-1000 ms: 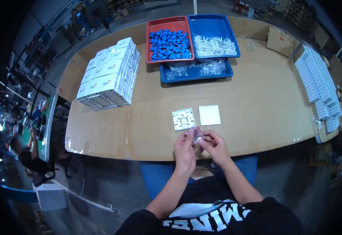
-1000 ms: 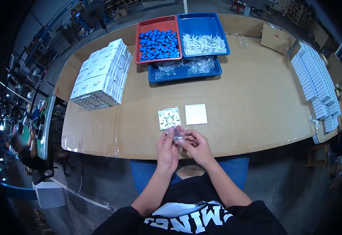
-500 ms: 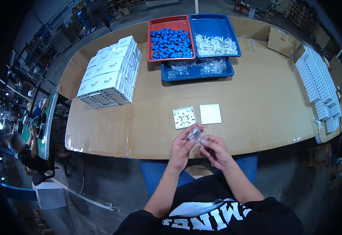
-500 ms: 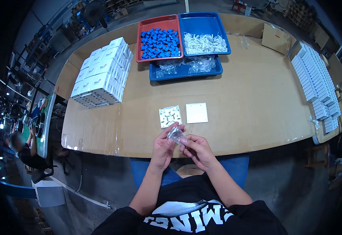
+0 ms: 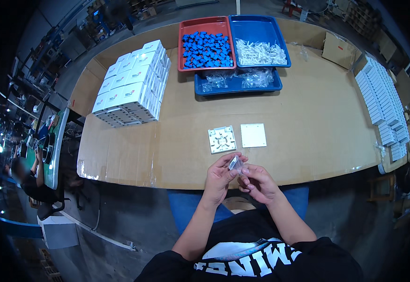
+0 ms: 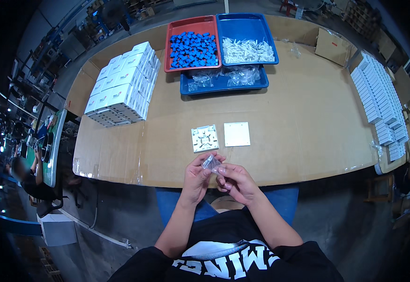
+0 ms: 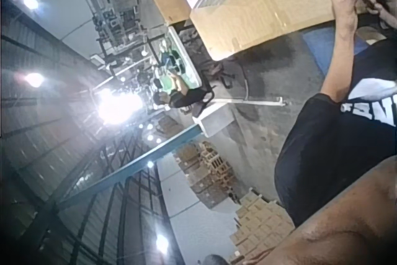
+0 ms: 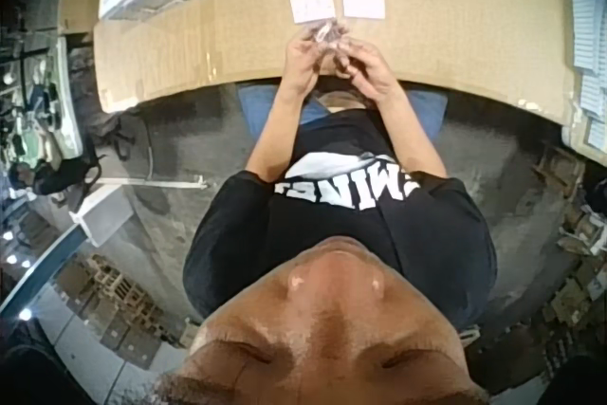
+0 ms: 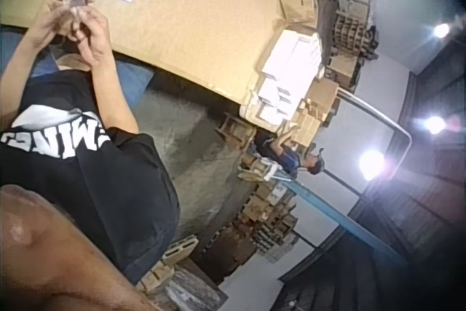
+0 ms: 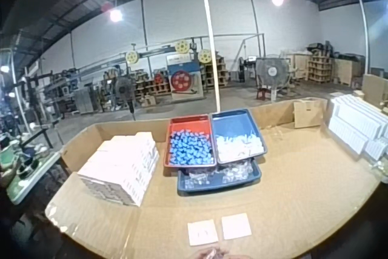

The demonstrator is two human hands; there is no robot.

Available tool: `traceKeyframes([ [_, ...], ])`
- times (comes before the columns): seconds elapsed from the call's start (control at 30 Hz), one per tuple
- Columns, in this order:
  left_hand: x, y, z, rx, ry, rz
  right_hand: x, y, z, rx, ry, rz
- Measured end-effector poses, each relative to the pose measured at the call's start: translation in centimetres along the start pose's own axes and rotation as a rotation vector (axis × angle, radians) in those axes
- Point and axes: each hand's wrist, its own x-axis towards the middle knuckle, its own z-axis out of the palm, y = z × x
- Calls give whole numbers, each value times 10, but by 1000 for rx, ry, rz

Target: The recorder is assembling and packaging small electronic components into white boxes at a factory workstation.

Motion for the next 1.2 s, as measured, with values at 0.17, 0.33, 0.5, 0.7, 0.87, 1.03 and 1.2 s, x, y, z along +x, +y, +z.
traceKeyframes([
  [0.17, 1, 0, 0, 55, 39, 67, 2, 3, -9, -22, -1, 16],
  [0.33, 2, 9, 6, 472, 110, 228, 0, -7, 1, -464, 216, -157],
  [0.5, 2, 24, 18, 901, 95, 337, -12, -29, 19, -1219, 180, -817],
  [0.7, 4, 24, 21, 1081, 42, 368, -8, -26, 5, -1232, 59, -789],
  [0.87, 0, 25, 22, 1113, 25, 342, -10, -28, 0, -1217, 33, -740],
  [1.03, 1, 21, 17, 1105, -22, 283, -11, -29, 1, -1162, -8, -722],
  [1.2, -2, 17, 17, 863, -23, 24, -13, -32, 4, -1162, 49, -633],
])
